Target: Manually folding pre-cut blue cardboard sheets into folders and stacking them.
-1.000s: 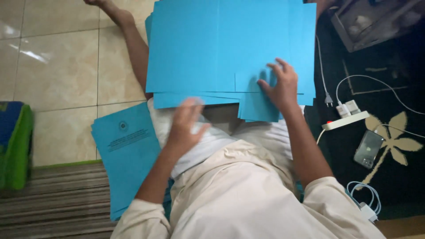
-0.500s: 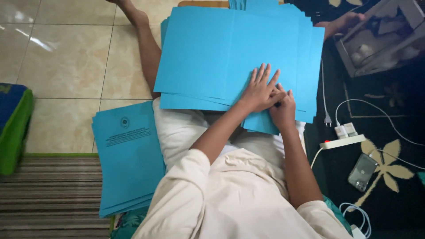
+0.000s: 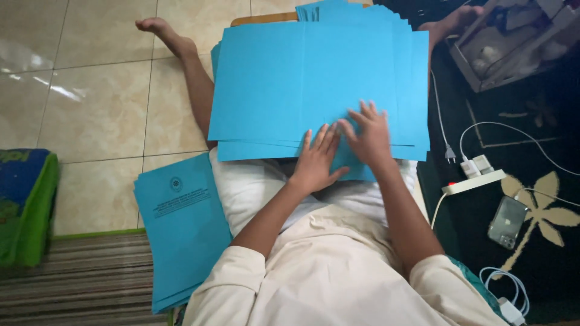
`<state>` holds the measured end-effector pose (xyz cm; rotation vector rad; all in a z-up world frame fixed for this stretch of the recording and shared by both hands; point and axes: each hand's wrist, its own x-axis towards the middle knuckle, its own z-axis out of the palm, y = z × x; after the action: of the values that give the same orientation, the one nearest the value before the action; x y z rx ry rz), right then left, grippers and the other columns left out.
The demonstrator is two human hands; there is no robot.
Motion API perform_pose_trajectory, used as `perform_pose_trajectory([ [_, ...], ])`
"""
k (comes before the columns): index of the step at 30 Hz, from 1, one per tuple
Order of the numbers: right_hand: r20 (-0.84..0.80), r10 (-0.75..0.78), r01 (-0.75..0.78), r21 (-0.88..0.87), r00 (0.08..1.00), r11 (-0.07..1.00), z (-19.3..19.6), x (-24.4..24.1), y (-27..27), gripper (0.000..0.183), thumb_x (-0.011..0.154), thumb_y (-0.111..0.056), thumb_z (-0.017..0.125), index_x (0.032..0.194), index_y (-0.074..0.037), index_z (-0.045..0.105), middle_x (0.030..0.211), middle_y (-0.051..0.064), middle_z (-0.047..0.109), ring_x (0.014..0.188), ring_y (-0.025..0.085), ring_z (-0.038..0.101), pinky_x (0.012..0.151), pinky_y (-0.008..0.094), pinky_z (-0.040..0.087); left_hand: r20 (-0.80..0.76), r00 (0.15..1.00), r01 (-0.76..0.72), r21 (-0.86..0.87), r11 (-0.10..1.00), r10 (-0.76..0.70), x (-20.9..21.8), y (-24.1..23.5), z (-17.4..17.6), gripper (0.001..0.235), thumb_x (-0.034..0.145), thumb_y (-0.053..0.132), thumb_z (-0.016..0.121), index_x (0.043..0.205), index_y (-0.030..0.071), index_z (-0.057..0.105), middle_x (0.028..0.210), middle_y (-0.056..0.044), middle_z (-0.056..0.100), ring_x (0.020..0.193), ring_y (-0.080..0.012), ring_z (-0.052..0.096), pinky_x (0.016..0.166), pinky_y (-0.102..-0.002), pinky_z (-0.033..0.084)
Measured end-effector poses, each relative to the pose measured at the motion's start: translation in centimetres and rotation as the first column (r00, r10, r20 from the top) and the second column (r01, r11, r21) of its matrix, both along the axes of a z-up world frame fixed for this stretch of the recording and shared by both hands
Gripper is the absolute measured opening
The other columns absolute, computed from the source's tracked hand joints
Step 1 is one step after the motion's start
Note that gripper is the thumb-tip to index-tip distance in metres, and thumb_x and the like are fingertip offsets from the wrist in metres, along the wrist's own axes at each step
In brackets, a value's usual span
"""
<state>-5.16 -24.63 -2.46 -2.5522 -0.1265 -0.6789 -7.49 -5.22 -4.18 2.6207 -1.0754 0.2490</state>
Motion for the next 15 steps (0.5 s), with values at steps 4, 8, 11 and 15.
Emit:
perform_pose_trajectory([
  [4,-0.119,0.421,-0.395,0.189,0.899,0.899,1.7,1.1,4.6,0.055,0.109,-0.033,0.053,0.162,-0.023,0.042,0.169,0.026,0.024,0.153,0.051,0.019,0.116,0.078,0.016,0.089,0.995,-0.057,0.059,0.997,0.052,0.3,-0.6,-2.9,0.092,0.091,0.079,0.043,0.155,0.012,0.044,0.16,-0.01,0.039,0.155,-0.0307,0.024,0.128,-0.063,0.008],
  [8,-0.231,0.35,-0.377,-0.083,0.908,0.922,-1.3,2.0,2.6,0.072,0.108,-0.053,0.041,0.17,-0.021,0.022,0.175,0.019,0.009,0.16,0.039,0.003,0.124,0.063,-0.001,-0.03,0.998,-0.051,0.026,0.998,0.051,0.7,-0.5,-1.2,0.089,0.09,0.073,0.048,0.154,0.01,0.048,0.161,-0.012,0.044,0.157,-0.0317,0.026,0.128,-0.065,0.009],
  [11,-0.291,0.24,-0.291,-0.146,0.926,0.945,-1.2,-0.7,0.5,0.072,0.11,-0.054,0.037,0.169,-0.015,0.022,0.174,0.02,0.013,0.16,0.04,0.003,0.124,0.063,-0.004,-0.062,0.997,-0.037,-0.021,0.999,0.035,-0.1,-0.1,-0.7,0.092,0.091,0.07,0.055,0.158,0.008,0.04,0.168,-0.014,0.034,0.158,-0.0326,0.024,0.127,-0.064,0.015],
  [15,-0.332,0.072,-0.131,-0.159,0.941,0.979,-1.1,-1.9,-1.5,0.076,0.111,-0.053,0.037,0.168,-0.005,0.02,0.172,0.025,0.016,0.159,0.043,0.007,0.123,0.066,-0.005,-0.003,0.999,-0.045,-0.041,0.998,0.045,-0.1,-0.1,-0.1,0.092,0.094,0.068,0.056,0.16,0.006,0.035,0.169,-0.015,0.029,0.158,-0.0329,0.027,0.125,-0.064,0.019],
])
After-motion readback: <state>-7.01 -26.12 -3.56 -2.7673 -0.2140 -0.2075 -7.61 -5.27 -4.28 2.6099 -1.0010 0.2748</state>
